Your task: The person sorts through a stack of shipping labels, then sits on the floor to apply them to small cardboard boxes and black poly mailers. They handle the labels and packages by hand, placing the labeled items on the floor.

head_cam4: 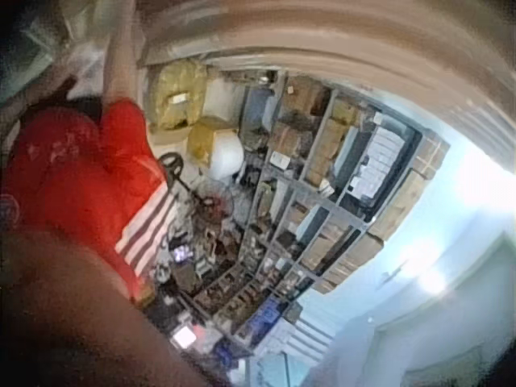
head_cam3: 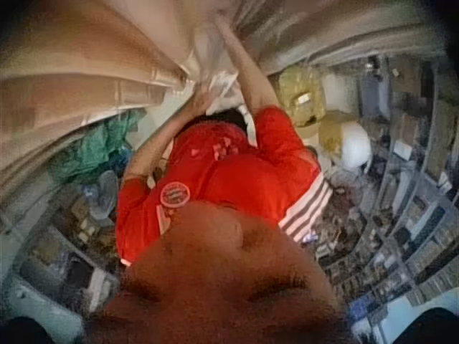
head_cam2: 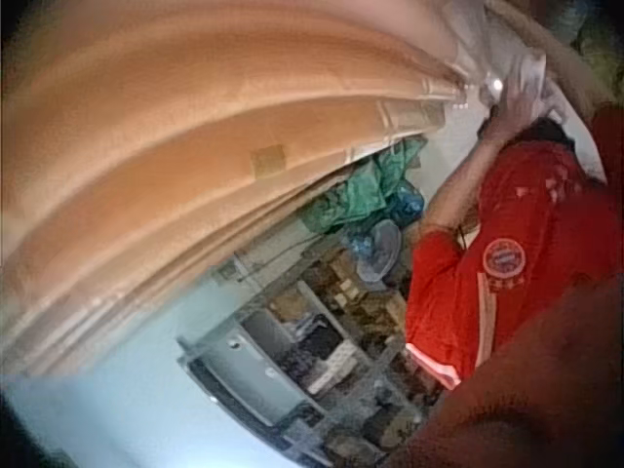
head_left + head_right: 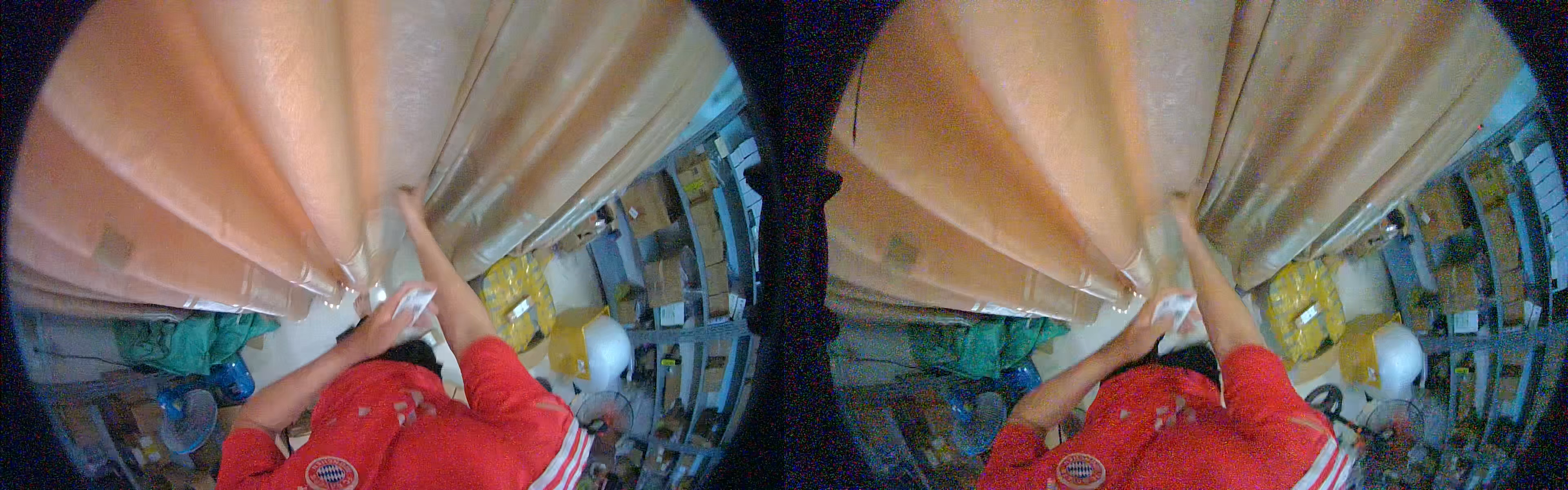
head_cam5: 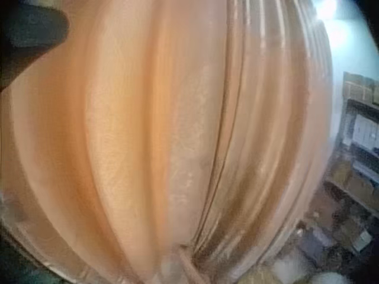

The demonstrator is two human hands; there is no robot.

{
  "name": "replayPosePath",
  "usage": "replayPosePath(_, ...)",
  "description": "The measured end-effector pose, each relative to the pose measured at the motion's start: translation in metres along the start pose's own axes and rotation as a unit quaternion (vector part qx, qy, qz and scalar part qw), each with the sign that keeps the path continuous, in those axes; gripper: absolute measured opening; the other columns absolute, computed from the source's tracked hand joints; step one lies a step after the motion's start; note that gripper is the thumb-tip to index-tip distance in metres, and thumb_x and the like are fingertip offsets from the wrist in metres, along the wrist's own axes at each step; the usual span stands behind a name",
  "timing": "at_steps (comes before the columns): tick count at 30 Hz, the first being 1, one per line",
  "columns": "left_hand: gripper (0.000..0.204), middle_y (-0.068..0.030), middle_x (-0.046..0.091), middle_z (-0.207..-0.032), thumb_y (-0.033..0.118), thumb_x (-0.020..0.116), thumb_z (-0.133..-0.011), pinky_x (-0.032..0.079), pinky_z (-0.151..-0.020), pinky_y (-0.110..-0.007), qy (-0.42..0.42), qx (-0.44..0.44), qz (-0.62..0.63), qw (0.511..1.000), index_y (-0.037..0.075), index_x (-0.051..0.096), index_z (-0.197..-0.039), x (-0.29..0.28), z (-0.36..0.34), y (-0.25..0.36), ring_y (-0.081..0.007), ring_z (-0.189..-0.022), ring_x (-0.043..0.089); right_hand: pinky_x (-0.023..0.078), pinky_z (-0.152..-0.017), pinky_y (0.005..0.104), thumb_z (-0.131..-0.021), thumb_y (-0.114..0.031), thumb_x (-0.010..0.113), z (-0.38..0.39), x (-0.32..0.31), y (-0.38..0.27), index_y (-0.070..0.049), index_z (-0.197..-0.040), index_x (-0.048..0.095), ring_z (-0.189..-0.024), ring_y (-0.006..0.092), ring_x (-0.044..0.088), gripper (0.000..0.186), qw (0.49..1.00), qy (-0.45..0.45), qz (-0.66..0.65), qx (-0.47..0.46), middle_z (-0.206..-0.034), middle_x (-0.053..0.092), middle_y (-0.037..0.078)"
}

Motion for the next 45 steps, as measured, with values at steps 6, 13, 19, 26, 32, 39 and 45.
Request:
replayPosePath(6, 0.044, -0.0134, 0.065, -0.125, 0.006, 0.054, -0.099, 0.05, -0.102, -0.036, 0.096, 0.123, -0.399, 0.904, 0.002, 0.052, -0.143, -0.13, -0.069, 0.15, -0.0191, -0.117, 0.063, 0.051, -0.105, 0.0478, -0.086, -0.007, 0.069, 0.157, 0.149, -0.068, -0.008, -0.15, 0.043, -0.133, 0.0366, 0.056, 0.069, 0.906, -0.394, 0.009, -0.157, -0.145, 0.056, 0.022)
replayPosePath(13, 0.047, -0.0136, 0.055, -0.145, 0.003, 0.048, -0.099, 0.051, -0.104, -0.035, 0.402, 0.143, -0.512, 0.745, 0.006, 0.053, -0.145, -0.422, 0.025, 0.244, -0.0249, -0.129, 0.057, 0.05, -0.106, 0.0476, -0.084, -0.005, 0.065, 0.194, 0.207, -0.106, -0.006, -0.141, 0.052, -0.131, 0.0408, 0.057, 0.058, 0.682, -0.689, 0.003, -0.246, -0.138, 0.059, 0.025)
replayPosePath(19, 0.052, -0.0168, 0.051, -0.151, 0.006, 0.044, -0.099, 0.055, -0.095, -0.036, 0.659, 0.043, -0.449, 0.601, 0.012, 0.047, -0.151, -0.536, 0.185, 0.221, -0.0259, -0.122, 0.063, 0.049, -0.107, 0.0475, -0.083, -0.003, 0.061, -0.027, 0.224, 0.005, -0.004, -0.133, 0.06, -0.129, 0.0445, 0.057, 0.051, 0.819, -0.545, 0.154, -0.087, -0.133, 0.061, 0.027)
replayPosePath(26, 0.051, -0.0141, 0.054, -0.147, 0.011, 0.045, -0.099, 0.054, -0.09, -0.034, 0.736, 0.02, -0.368, 0.569, 0.015, 0.049, -0.149, -0.568, 0.101, 0.228, -0.024, -0.109, 0.071, 0.035, -0.12, 0.0519, -0.08, 0.001, 0.052, -0.22, 0.148, 0.127, 0.003, -0.152, 0.04, -0.14, 0.0566, 0.04, 0.073, 0.852, -0.386, 0.345, -0.077, -0.152, 0.032, 0.045)
replayPosePath(32, 0.054, -0.0113, 0.052, -0.15, 0.009, 0.048, -0.099, 0.052, -0.09, -0.038, 0.783, 0.091, -0.302, 0.536, 0.018, 0.044, -0.152, -0.632, 0.021, 0.266, -0.0243, -0.112, 0.068, 0.039, -0.119, 0.0485, -0.083, -0.011, 0.06, -0.287, 0.141, 0.208, 0.009, -0.141, 0.052, -0.139, 0.0493, 0.047, 0.062, 0.696, -0.488, 0.52, 0.079, -0.144, 0.051, 0.039)
replayPosePath(39, 0.052, -0.0147, 0.056, -0.147, 0.008, 0.048, -0.102, 0.05, -0.096, -0.042, 0.841, 0.175, -0.237, 0.453, 0.018, 0.04, -0.152, -0.679, 0.012, 0.307, -0.0262, -0.121, 0.062, 0.048, -0.111, 0.0469, -0.083, -0.021, 0.061, -0.356, 0.244, 0.199, 0.003, -0.128, 0.067, -0.128, 0.0427, 0.062, 0.052, 0.644, -0.579, 0.496, 0.066, -0.133, 0.065, 0.031)
replayPosePath(45, 0.052, -0.0178, 0.057, -0.144, 0.015, 0.058, -0.104, 0.052, -0.096, -0.044, 0.875, 0.18, -0.232, 0.386, 0.013, 0.037, -0.152, -0.703, 0.006, 0.327, -0.0282, -0.124, 0.062, 0.053, -0.098, 0.051, -0.086, -0.015, 0.055, -0.376, 0.383, 0.13, -0.001, -0.113, 0.07, -0.114, 0.0441, 0.067, 0.033, 0.69, -0.624, 0.361, -0.06, -0.116, 0.071, 0.028)
Point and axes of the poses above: each hand's wrist, its own z-axis away from the middle knuckle, its own x-axis out of the palm, y = z × x, the point moved 5 cm from there along -z, towards the middle knuckle
